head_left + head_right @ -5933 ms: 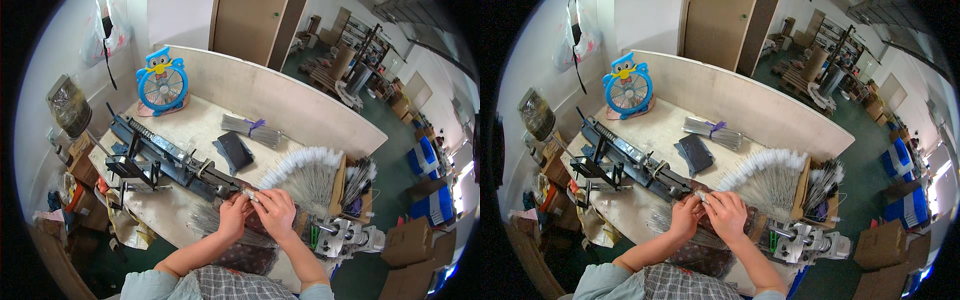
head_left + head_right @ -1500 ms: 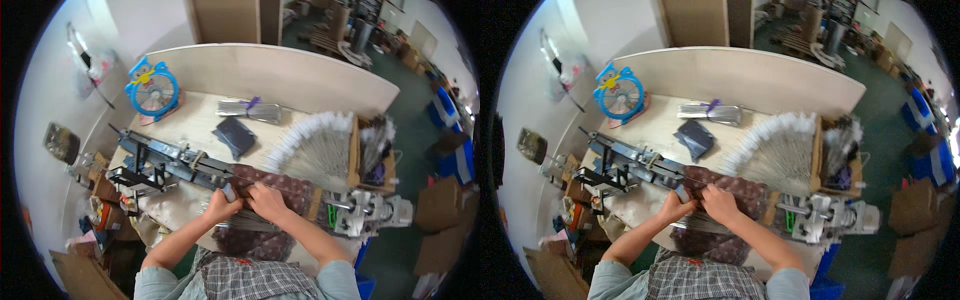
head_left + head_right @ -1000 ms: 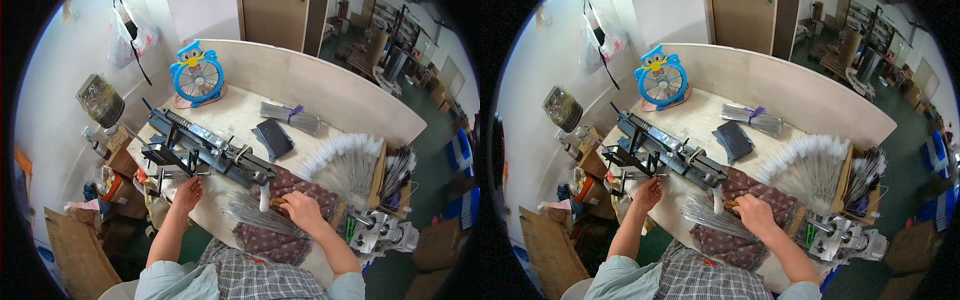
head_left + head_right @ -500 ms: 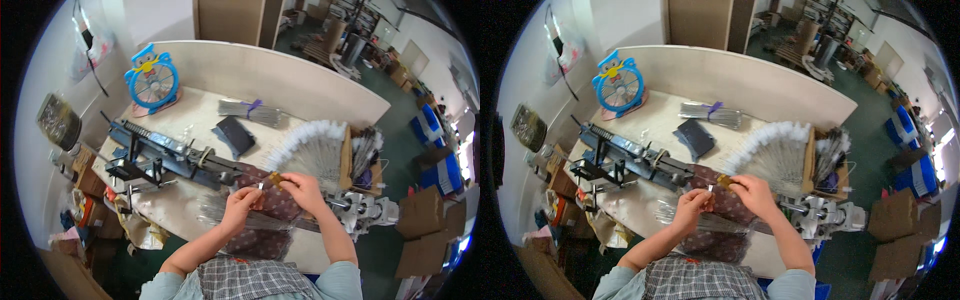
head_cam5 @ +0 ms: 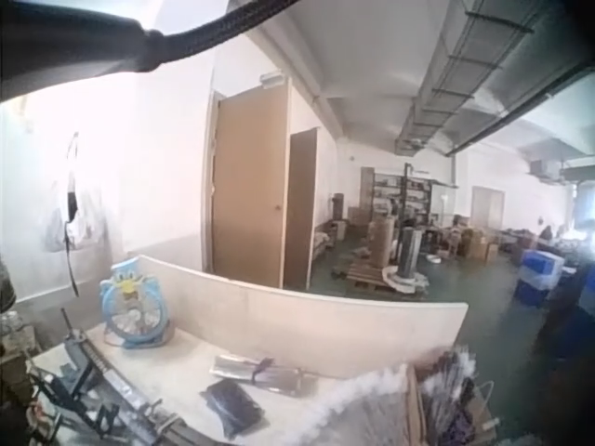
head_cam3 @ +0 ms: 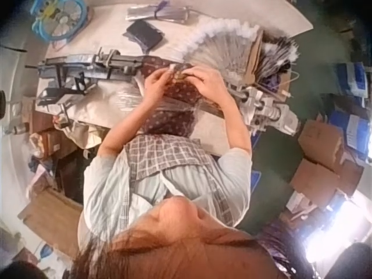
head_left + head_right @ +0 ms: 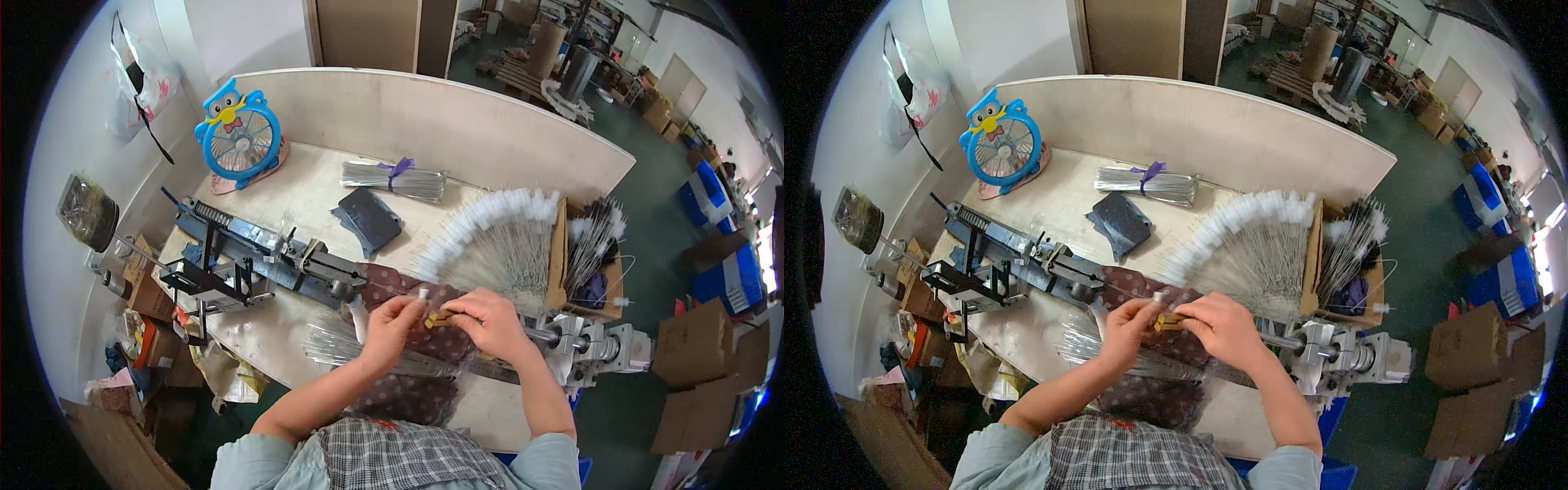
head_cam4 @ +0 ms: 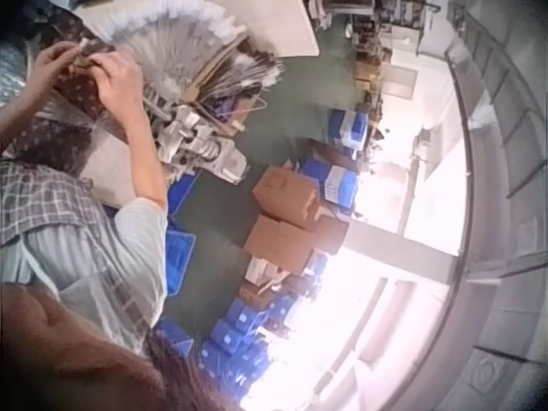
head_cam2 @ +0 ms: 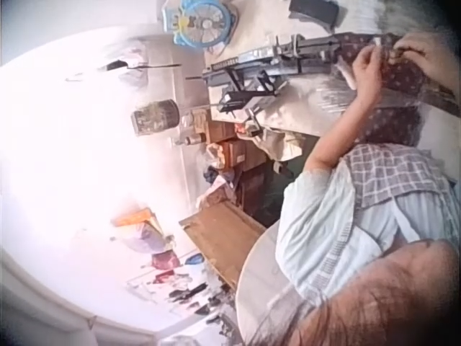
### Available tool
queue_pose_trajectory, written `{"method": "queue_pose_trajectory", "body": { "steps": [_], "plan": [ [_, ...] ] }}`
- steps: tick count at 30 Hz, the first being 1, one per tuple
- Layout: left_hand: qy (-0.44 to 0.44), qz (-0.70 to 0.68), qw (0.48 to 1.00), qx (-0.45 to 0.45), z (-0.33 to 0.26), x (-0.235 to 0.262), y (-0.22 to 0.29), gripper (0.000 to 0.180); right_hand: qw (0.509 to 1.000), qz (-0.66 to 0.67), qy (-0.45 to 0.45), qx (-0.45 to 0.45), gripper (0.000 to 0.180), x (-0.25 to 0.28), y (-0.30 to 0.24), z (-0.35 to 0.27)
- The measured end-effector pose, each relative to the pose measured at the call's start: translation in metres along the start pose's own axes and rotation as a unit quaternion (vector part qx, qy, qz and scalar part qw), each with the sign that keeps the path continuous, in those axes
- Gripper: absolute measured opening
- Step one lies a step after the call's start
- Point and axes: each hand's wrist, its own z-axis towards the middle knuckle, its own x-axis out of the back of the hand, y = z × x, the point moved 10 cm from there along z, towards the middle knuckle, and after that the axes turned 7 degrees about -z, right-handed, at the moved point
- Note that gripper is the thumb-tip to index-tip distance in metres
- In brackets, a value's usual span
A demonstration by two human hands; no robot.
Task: Assembling small industrial components using a mechanical fixture on a workbench.
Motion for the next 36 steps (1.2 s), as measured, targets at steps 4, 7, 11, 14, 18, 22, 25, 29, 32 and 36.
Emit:
{"method": "queue_pose_trajectory", "body": {
  "steps": [4, 7, 11, 14, 18, 22, 25, 29, 32, 36],
  "plan": [
    [0.092, -0.054, 0.994, -0.012, -0.007, 0.036, 0.018, 0.014, 0.991, -0.098, 0.082, 0.030, 0.017, 0.005, -0.024, 0.023],
    [0.110, -0.096, 0.989, 0.009, -0.011, 0.033, 0.024, 0.012, 0.980, -0.157, 0.126, 0.012, 0.012, -0.011, -0.030, 0.047],
    [0.098, -0.112, 0.988, 0.030, -0.006, 0.041, 0.018, 0.017, 0.995, -0.102, 0.019, -0.012, 0.013, -0.044, -0.023, 0.066],
    [0.071, -0.087, 0.993, 0.026, -0.007, 0.039, 0.021, 0.019, 0.996, -0.042, -0.042, -0.064, 0.021, -0.050, -0.010, 0.064],
    [0.013, -0.047, 0.996, 0.068, -0.006, 0.032, 0.019, 0.035, 0.968, 0.094, -0.126, -0.198, 0.024, -0.069, 0.011, 0.059],
    [0.044, -0.162, 0.983, 0.069, 0.000, 0.033, 0.013, 0.043, 0.993, -0.061, 0.003, -0.105, 0.025, -0.053, -0.017, 0.059],
    [0.081, -0.214, 0.972, 0.046, -0.003, 0.037, 0.011, 0.038, 0.978, -0.175, 0.104, -0.038, 0.028, -0.052, -0.055, 0.052],
    [0.063, -0.234, 0.970, 0.017, -0.003, 0.032, 0.016, 0.024, 0.966, -0.195, 0.166, -0.025, 0.028, -0.046, -0.052, 0.048],
    [0.070, -0.230, 0.971, 0.000, 0.000, 0.032, 0.014, 0.012, 0.968, -0.196, 0.155, 0.009, 0.025, -0.037, -0.059, 0.044],
    [0.072, -0.232, 0.970, -0.012, 0.000, 0.033, 0.016, 0.007, 0.965, -0.184, 0.186, 0.034, 0.023, -0.028, -0.056, 0.038]
  ]
}}
